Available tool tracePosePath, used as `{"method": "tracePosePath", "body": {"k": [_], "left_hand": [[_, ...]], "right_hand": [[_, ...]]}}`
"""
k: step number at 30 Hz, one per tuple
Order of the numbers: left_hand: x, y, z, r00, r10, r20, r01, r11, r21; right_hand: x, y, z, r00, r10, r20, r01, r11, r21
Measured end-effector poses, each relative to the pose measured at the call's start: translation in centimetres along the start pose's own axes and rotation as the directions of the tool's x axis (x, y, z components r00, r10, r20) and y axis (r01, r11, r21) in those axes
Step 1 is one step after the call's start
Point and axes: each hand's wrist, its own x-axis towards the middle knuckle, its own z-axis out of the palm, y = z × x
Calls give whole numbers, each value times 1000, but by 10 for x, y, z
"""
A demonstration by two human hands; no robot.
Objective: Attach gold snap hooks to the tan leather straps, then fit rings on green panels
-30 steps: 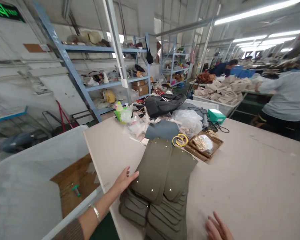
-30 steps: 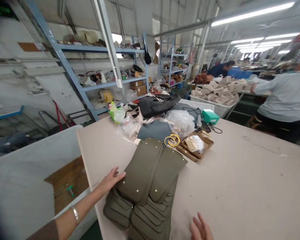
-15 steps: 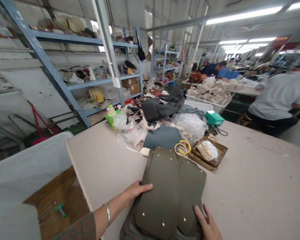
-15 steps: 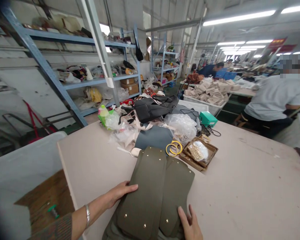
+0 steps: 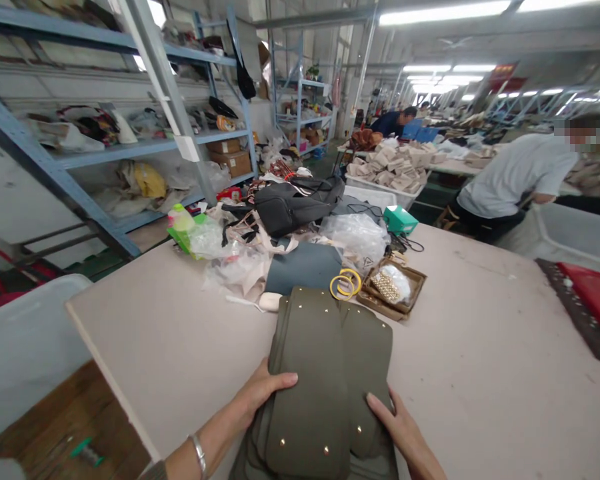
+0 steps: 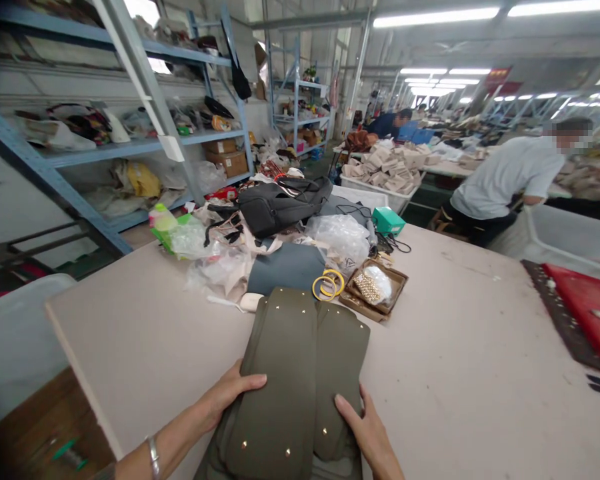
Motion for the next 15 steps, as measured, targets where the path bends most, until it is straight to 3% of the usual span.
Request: {"method": "tracePosePath", "body": {"k": [9, 15], "left_hand": [[18, 9, 1, 996, 57, -63, -58, 998, -21], [9, 5, -2, 995, 89, -48, -91, 995, -46]], "right_hand": [[-1, -8, 3, 1000, 8, 26, -6, 997, -78], [-10, -16, 5, 1000, 3, 2, -3, 996, -91]]}}
